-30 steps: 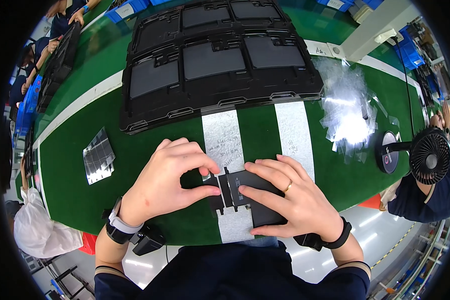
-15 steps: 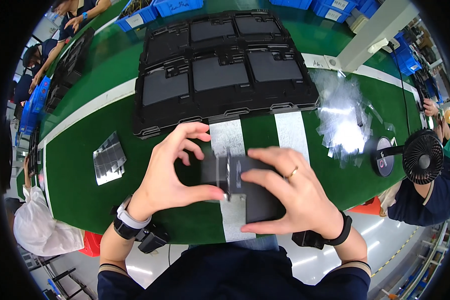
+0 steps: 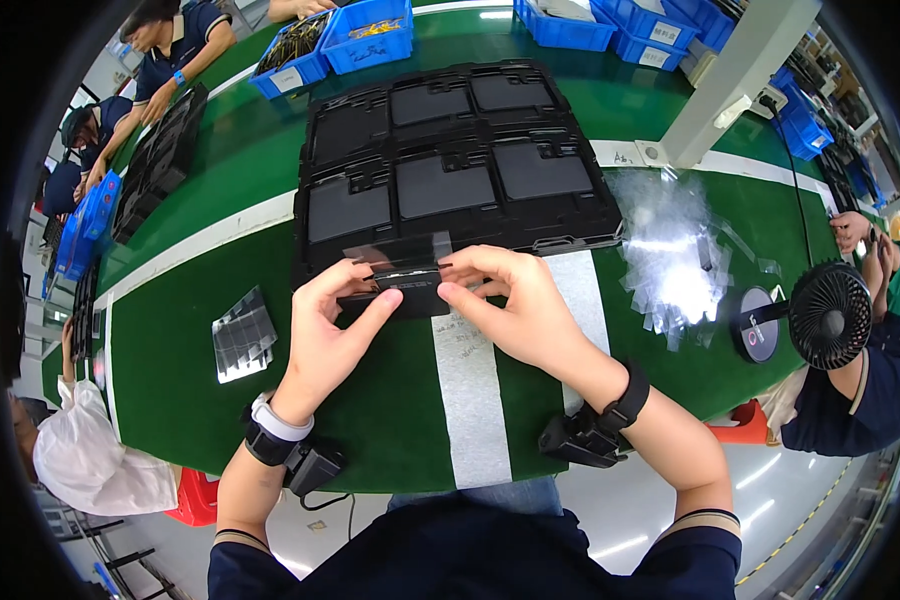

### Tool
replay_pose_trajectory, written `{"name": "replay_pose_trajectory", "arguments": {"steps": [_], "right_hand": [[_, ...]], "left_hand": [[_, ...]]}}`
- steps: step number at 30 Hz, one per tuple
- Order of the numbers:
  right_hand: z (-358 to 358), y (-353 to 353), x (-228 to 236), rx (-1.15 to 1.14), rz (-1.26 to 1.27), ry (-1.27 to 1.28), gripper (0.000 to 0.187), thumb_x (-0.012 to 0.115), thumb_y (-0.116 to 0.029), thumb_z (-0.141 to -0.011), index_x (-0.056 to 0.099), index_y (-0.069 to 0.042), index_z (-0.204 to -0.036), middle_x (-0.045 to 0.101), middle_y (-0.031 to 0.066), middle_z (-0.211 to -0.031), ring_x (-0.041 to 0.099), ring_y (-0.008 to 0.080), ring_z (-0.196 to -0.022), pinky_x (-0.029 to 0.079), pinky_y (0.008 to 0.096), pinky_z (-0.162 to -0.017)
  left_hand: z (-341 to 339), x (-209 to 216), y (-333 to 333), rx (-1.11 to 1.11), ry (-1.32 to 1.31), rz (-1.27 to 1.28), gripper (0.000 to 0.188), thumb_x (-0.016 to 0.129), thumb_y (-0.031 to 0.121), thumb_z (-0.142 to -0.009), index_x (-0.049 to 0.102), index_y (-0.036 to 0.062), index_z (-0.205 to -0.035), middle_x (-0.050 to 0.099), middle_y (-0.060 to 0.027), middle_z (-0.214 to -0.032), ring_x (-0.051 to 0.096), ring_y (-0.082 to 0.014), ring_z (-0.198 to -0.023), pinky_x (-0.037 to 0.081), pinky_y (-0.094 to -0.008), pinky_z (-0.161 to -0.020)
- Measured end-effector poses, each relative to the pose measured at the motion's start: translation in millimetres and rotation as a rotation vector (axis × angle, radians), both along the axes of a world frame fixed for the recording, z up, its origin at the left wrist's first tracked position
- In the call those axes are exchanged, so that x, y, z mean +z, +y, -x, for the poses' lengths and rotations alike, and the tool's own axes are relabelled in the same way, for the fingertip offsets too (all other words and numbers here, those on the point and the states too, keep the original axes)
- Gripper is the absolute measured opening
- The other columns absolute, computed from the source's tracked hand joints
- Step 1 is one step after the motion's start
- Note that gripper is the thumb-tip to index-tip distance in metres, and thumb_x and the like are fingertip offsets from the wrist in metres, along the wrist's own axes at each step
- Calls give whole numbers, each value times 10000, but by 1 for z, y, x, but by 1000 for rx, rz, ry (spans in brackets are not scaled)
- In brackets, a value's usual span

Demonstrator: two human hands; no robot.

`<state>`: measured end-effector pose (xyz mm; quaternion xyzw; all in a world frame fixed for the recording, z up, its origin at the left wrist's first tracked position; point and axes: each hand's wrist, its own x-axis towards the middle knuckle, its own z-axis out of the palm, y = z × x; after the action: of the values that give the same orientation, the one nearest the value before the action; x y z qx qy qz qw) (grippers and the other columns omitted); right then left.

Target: Applying protective films or adhesives to electronic components on an assembly line.

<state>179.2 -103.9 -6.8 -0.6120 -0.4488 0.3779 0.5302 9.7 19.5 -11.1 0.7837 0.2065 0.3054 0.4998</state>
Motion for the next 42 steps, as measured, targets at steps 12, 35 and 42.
{"name": "replay_pose_trajectory", "arguments": {"steps": [12,35,42], "right_hand": [[3,-2,-6,-69,-340,-300,281,620,7,-847,635,19,-1127,677,121,-991,641,166,-836,504,275,-753],[5,-5,2,155,-89,166,182,665,-54,-861,647,28,-1023,675,53,-887,630,87,-811,531,252,-711],[6,-5,5,143,-99,206,170,658,-49,-866,647,20,-1021,679,57,-936,639,99,-863,528,249,-759]], "left_hand": [[1,12,-3,59,-15,138,236,705,18,-803,634,-51,-1016,695,-115,-938,679,-137,-838,531,-253,-761],[4,11,-11,-145,-163,401,211,707,-22,-799,623,-45,-991,677,-105,-909,669,-127,-834,533,-190,-621],[6,15,-7,-176,-185,522,147,667,-7,-840,635,-32,-980,683,-91,-910,655,-109,-836,527,-222,-752]]}}
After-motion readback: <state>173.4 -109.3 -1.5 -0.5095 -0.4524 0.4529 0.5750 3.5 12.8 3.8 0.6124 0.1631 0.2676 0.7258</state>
